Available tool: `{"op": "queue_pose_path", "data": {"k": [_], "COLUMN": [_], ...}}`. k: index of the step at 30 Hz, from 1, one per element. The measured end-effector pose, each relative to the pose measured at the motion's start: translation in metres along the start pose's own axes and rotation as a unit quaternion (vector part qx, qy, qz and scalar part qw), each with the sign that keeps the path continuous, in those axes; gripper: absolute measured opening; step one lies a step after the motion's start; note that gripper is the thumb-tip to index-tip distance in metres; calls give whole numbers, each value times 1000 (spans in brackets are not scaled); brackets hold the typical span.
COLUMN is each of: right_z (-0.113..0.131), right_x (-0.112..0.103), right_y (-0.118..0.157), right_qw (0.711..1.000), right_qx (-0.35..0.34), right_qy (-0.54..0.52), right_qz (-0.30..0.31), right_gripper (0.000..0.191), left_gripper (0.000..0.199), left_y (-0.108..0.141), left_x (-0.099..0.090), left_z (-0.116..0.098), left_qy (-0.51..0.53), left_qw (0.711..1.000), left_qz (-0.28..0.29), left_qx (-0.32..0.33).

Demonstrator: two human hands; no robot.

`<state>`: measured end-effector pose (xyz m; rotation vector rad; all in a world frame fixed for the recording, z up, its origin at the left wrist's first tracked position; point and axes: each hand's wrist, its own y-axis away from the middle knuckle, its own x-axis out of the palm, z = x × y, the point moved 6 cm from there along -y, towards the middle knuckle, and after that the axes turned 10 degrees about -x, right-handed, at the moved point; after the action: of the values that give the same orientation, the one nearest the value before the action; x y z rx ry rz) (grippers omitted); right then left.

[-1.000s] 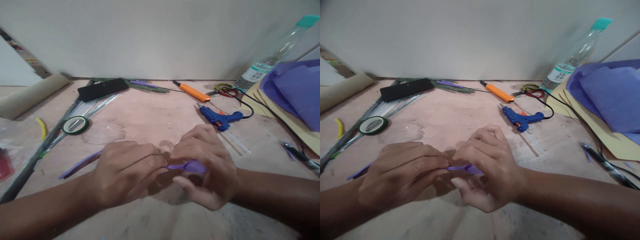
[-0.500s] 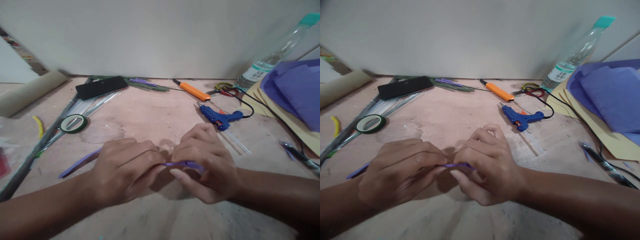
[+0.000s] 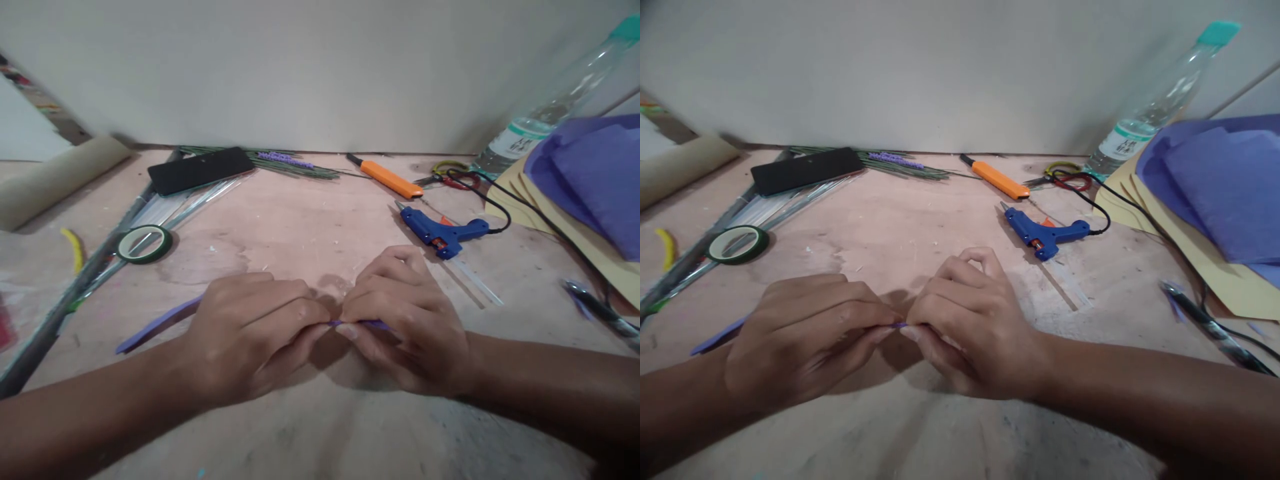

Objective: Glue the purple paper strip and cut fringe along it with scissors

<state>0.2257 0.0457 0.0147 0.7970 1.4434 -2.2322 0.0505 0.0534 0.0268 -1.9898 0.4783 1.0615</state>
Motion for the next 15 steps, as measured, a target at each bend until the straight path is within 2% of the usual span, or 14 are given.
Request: {"op": "queue_pose_path", "data": {"k": [2, 4, 6, 10, 12, 15], "right_z": [-4, -6, -6, -6, -8, -12], "right_x": [2, 2, 2, 5, 7, 4], "right_y": [0, 0, -1, -1, 1, 4], "right_qw": [1000, 999, 999, 999, 998, 992], "right_qx": [19, 28, 23, 17, 29, 56], "right_qy": [-8, -18, -26, -25, -51, -111], "right_qz": [12, 7, -1, 22, 35, 6], "right_gripper": [12, 25, 30, 9, 10, 13], "left_gripper": [13, 14, 13, 10, 10, 9], "left_y": [1, 2, 2, 0, 0, 0], "left_x": [2, 4, 5, 6, 7, 8], "left_z": [3, 6, 7, 6, 6, 10], "left_qy": [8, 18, 27, 40, 41, 64], "left_qw": [1000, 1000, 999, 999, 999, 997], "left_qz": [9, 16, 21, 26, 26, 37], "left_qx": [-11, -18, -23, -19, -17, -15]}}
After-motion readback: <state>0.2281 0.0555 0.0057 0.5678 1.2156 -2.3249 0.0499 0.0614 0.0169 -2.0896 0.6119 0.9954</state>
